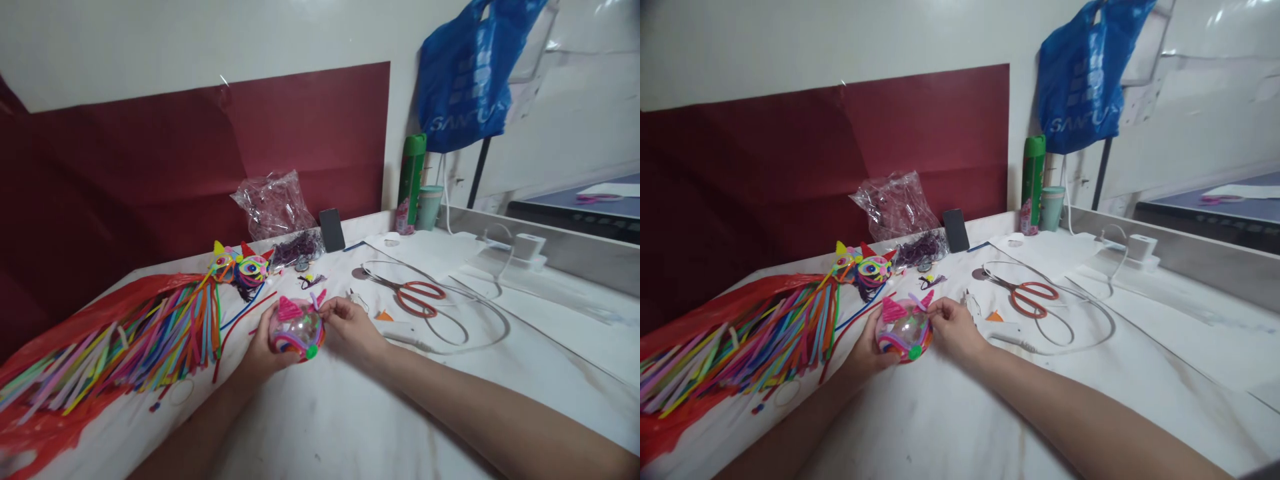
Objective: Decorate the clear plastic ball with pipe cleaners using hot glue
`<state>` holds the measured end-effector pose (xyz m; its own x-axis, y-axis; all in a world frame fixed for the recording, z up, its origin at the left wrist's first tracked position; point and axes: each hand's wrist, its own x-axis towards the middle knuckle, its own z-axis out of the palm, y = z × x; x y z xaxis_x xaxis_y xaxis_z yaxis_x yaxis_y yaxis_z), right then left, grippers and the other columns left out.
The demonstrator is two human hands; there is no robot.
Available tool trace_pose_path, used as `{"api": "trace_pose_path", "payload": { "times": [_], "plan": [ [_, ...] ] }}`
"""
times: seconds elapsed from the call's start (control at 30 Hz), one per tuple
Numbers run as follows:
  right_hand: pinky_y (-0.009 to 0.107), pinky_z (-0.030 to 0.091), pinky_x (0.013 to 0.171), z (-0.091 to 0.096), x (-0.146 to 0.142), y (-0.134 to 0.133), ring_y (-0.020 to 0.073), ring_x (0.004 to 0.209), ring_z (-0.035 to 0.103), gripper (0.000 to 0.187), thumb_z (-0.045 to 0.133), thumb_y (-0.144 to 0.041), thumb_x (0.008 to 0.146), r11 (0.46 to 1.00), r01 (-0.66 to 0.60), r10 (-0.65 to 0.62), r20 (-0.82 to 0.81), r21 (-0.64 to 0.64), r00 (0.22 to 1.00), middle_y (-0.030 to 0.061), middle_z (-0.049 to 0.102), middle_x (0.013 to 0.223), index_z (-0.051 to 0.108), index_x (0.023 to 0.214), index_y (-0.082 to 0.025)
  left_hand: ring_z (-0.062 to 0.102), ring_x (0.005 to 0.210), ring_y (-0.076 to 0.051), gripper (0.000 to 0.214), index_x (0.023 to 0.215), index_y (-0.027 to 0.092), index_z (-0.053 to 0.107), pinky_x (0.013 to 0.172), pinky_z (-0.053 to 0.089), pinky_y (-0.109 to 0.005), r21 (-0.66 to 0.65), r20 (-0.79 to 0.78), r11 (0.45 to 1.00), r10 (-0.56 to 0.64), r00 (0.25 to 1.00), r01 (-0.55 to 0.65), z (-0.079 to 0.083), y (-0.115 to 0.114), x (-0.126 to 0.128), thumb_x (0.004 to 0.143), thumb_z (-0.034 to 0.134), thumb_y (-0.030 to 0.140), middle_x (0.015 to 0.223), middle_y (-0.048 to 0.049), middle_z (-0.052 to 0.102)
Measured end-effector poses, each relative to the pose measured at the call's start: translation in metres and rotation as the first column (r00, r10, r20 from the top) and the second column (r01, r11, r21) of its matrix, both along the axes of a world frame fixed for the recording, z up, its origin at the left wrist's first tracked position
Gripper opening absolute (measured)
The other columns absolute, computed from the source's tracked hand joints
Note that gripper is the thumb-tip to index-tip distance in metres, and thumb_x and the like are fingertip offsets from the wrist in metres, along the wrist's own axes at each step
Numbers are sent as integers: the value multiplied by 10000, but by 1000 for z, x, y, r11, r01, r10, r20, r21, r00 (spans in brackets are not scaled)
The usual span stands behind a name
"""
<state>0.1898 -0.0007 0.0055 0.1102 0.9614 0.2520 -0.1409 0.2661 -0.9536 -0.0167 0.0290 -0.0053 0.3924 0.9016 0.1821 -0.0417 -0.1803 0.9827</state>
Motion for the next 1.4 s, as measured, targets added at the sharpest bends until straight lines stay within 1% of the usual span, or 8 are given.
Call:
{"api": "trace_pose_path", "payload": {
  "times": [0.13, 0.23, 0.4, 0.57, 0.83, 1.13, 1.3, 1.4],
  "plan": [
    [293, 493, 655, -2, -1, -3, 162, 694, 589, 97, 591, -278, 748, 992, 85, -94, 90, 95, 991, 7, 627, 729, 608, 794, -194, 554, 1186, -334, 1104, 1416, 219, 317, 969, 479, -406, 44, -30, 994, 106, 994, -105, 1, -5, 6, 470, 878, 315, 1359, -150, 517],
    [329, 525, 741, -1, -3, -8, 179, 794, 619, 157, 558, -240, 803, 947, 155, -219, 212, 281, 952, 45, 645, 881, 620, 941, -201, 553, 1187, -328, 1075, 1408, 211, 301, 983, 469, -412, 39, -62, 993, 113, 992, -111, 3, -9, 9, 500, 866, 312, 1374, -158, 498],
    [360, 529, 821, 1, -4, -16, 197, 921, 617, 258, 506, -143, 864, 858, 81, -305, 375, 507, 875, 77, 641, 991, 645, 1063, -231, 555, 1179, -341, 1040, 1391, 199, 298, 965, 480, -431, 33, -57, 996, 84, 995, -82, 6, -11, 11, 521, 854, 318, 1373, -173, 493],
    [347, 542, 772, 1, -5, -17, 194, 890, 613, 287, 483, -99, 880, 841, 19, -310, 454, 540, 835, 80, 633, 934, 677, 1049, -227, 532, 1217, -320, 996, 1383, 203, 305, 1016, 446, -425, 56, -84, 993, 110, 990, -105, 8, -16, 15, 537, 828, 252, 1366, -155, 504],
    [376, 544, 747, 1, -7, -23, 214, 907, 579, 383, 479, -48, 867, 764, -49, -396, 527, 644, 752, 87, 608, 962, 626, 1162, -244, 530, 1216, -300, 939, 1363, 222, 314, 1010, 447, -434, 74, -88, 984, 169, 982, -163, 13, -28, 25, 550, 783, 171, 1359, -137, 503],
    [424, 526, 785, 5, -3, -28, 255, 992, 548, 395, 484, -104, 902, 638, -217, -500, 612, 739, 613, 135, 587, 1090, 516, 1277, -220, 489, 1253, -312, 891, 1335, 198, 339, 1014, 430, -434, 143, -72, 970, 207, 976, -195, 13, -34, 29, 547, 752, 147, 1379, -158, 470],
    [426, 507, 779, 4, -2, -28, 258, 971, 544, 354, 491, -145, 899, 630, -235, -527, 629, 740, 571, 128, 589, 1069, 546, 1241, -215, 455, 1280, -316, 882, 1318, 209, 374, 1053, 389, -454, 211, -92, 954, 236, 967, -213, 10, -35, 29, 535, 773, 138, 1383, -145, 454],
    [412, 505, 777, 6, -3, -31, 249, 954, 539, 328, 486, -129, 893, 663, -213, -506, 639, 717, 579, 120, 582, 1047, 572, 1197, -215, 453, 1282, -316, 884, 1318, 215, 389, 1064, 380, -462, 248, -87, 945, 242, 966, -215, 8, -35, 29, 532, 784, 124, 1376, -138, 460]
  ]
}}
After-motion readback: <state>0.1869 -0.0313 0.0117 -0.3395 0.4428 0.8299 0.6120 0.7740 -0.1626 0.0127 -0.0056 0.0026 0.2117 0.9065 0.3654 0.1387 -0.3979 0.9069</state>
